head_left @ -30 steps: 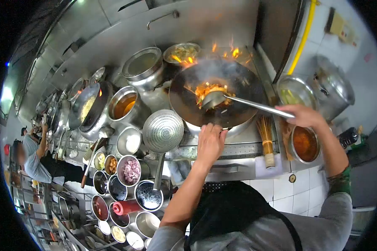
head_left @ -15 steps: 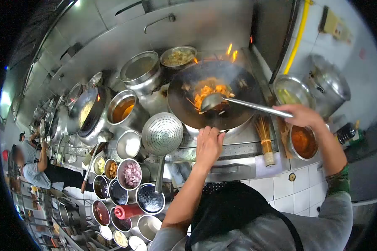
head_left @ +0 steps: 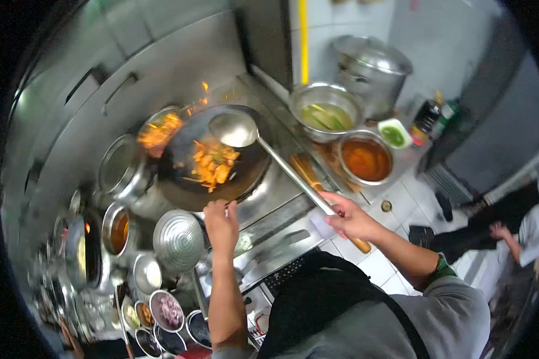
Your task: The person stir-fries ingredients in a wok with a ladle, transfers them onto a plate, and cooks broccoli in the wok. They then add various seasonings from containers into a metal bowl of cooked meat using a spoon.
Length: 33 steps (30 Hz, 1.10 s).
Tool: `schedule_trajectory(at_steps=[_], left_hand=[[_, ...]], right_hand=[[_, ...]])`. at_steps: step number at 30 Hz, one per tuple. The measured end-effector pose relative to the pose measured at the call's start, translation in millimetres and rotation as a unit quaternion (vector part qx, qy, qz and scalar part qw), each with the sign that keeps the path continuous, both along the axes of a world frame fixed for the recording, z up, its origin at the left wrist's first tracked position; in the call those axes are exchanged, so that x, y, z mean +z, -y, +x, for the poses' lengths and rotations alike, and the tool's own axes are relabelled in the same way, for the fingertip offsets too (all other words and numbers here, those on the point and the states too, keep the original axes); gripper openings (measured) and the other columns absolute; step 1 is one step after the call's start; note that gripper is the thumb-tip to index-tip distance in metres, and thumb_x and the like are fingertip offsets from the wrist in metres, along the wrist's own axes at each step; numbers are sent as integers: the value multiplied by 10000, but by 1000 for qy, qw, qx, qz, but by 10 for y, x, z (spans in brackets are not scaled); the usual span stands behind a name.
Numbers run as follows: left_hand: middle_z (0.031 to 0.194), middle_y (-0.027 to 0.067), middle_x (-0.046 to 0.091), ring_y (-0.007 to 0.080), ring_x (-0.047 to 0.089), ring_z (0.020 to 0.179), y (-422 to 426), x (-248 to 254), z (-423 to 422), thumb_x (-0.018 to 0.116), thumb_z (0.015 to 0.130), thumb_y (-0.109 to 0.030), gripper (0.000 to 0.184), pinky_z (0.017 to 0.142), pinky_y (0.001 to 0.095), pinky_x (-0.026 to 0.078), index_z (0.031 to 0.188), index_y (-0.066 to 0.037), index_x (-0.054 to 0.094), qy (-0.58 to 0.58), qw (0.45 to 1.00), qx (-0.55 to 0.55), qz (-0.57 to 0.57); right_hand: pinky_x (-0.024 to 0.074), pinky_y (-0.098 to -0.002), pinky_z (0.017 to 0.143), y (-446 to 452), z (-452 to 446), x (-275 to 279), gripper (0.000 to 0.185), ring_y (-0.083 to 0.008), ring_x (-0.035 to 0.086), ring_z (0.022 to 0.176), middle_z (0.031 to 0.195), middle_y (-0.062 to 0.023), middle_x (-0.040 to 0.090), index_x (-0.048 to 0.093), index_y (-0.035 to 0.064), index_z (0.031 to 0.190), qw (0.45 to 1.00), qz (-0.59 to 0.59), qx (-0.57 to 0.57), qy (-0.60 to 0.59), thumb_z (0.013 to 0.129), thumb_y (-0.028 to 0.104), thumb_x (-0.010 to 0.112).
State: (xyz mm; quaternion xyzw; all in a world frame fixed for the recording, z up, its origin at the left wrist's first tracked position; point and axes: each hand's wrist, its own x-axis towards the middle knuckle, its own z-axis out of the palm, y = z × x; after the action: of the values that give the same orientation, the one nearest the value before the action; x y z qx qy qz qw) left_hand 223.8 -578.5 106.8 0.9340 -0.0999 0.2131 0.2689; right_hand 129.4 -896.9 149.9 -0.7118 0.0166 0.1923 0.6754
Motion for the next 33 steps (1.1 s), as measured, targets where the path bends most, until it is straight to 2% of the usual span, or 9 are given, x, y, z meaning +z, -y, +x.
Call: schedule_trajectory(at_steps=[5, 9, 15, 16, 18, 26, 30, 32, 33], left_hand=[[1353, 264, 467, 417, 458, 1251, -238, 54, -522, 680, 846, -70, 515, 1042, 438, 381, 1323, 11, 501, 38, 998, 39, -14], [1400, 313, 387, 453, 387, 1303, -719, -328, -1278, 641, 910, -188, 632, 1112, 464, 295, 1408, 70, 351, -111, 981, 149, -50], [1439, 321, 345, 434, 345, 1349, -918, -1045, -1753, 627, 934, -287, 724, 1125, 450, 276, 1456, 61, 265, -117, 961, 251, -27], [1443, 320, 343, 427, 349, 1350, -946, -1172, -1762, 621, 937, -312, 736, 1123, 447, 279, 1457, 64, 261, -118, 956, 261, -62], [1451, 317, 341, 414, 357, 1352, -1004, -1352, -1751, 609, 944, -363, 761, 1120, 442, 286, 1458, 70, 252, -120, 943, 280, -130], [1193, 190, 583, 264, 581, 1038, -846, -744, -1461, 705, 887, -241, 559, 915, 360, 475, 1275, 87, 471, -269, 839, 268, -390], [1108, 145, 631, 226, 605, 967, -1091, -1216, -1446, 742, 780, -21, 463, 857, 340, 493, 1197, 49, 551, -247, 855, 228, -395], [1080, 136, 646, 222, 613, 949, -1234, -1512, -1528, 750, 773, -28, 461, 850, 341, 496, 1189, 37, 561, -206, 885, 254, -331], [1079, 131, 649, 220, 616, 945, -1259, -1422, -1592, 753, 770, -28, 464, 850, 343, 497, 1188, 37, 563, -206, 863, 237, -395]], right_hand=[[398, -270, 430, 462, -744, 548, 676, -99, 455, 491, 708, -21, 482, 249, 165, 1504, 990, -30, -134, -1, 912, 5, 533], [415, -253, 406, 670, -1191, 792, 648, -94, 478, 462, 690, -21, 480, 279, 67, 1484, 943, -233, -235, 14, 880, -14, 497], [413, -242, 429, 644, -1454, 733, 611, -85, 494, 497, 723, -28, 515, 354, 29, 1443, 909, -270, -313, -50, 853, -11, 508], [459, -282, 508, 646, -1442, 776, 624, -118, 524, 591, 847, -70, 544, 323, 68, 1471, 909, -268, -302, -107, 888, 19, 538], [463, -280, 482, 656, -1453, 678, 615, -119, 525, 580, 819, -59, 534, 325, 74, 1472, 911, -264, -302, -95, 893, 21, 527], [383, -242, 395, 616, -1414, 925, 605, -72, 442, 502, 745, -8, 494, 375, 122, 1426, 928, 6, -363, -85, 856, -19, 521], [336, -231, 365, 542, -1175, 1094, 598, -70, 421, 467, 760, -31, 513, 400, 122, 1406, 942, 122, -303, -81, 844, -32, 531], [329, -227, 359, 469, -944, 1056, 590, -70, 413, 451, 770, -46, 523, 411, 123, 1399, 942, 199, -252, -99, 843, -37, 533], [327, -220, 358, 399, -803, 1012, 614, -68, 408, 441, 778, -64, 531, 405, 121, 1415, 941, 221, -233, -106, 838, -40, 538]])
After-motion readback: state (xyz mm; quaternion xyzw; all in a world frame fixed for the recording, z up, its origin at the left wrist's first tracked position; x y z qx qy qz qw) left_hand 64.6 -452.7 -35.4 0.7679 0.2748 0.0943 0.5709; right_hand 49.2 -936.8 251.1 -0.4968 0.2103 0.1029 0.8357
